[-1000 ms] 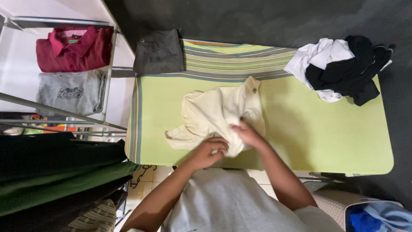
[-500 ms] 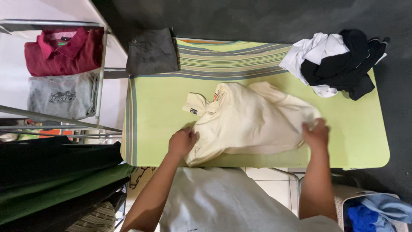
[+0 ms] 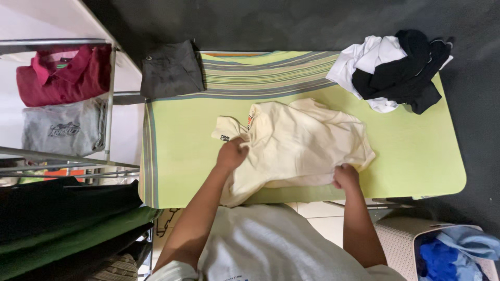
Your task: The person hangs a patterned shirt on a hanger and places it on a clothing rack. They then pick up a cream-colored t-shirt, unfold it on a table, and fold it neatly by hand.
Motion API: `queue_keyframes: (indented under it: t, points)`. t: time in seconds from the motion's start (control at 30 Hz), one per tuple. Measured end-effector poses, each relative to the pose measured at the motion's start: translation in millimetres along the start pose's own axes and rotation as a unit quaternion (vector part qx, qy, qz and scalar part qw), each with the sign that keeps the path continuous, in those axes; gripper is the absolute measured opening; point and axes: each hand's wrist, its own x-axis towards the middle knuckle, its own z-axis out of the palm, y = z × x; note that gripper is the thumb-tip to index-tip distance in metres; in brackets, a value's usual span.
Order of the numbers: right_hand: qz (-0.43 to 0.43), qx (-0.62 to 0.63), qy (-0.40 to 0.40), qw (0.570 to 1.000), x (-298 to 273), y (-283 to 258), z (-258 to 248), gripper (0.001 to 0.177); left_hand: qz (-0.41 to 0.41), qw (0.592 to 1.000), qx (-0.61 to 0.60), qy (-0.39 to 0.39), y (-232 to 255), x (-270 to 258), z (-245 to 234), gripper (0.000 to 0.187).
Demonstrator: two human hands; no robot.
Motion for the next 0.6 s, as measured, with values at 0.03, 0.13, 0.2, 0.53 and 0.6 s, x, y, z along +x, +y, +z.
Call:
queue_keyframes:
  t: [0.03, 0.13, 0.2, 0.53, 0.6]
  points:
    - [-0.032, 0.04, -0.001, 0.999, 6.7, 2.8, 0.1, 0.028, -0.007, 0.999, -0.022, 0.032, -1.8, 1.1, -5.5, 0.036]
    - [-0.076, 0.231, -0.061, 0.968, 23.4, -16.5, -11.3, 0.021, -0.033, 0.99, -0.12, 0.062, -1.1, 3.3, -41.4, 0.028]
    - [-0.073, 0.362, -0.147, 0.917, 23.2, -50.2, -17.6, 0.023, -0.047, 0.984, -0.153, 0.073, 7.1, 5.3, -73.1, 0.024]
    - [-0.452, 0.485, -0.071, 0.745, -110.0, -195.6, -63.5, 0.023, 0.173, 0.859, -0.445, 0.184, 100.7, -33.2, -191.4, 0.019]
    - [-0.478, 0.489, -0.048, 0.728, -109.5, -171.8, -69.7, 0.021, 0.211, 0.869, -0.4, 0.201, 92.8, -55.5, -194.9, 0.034]
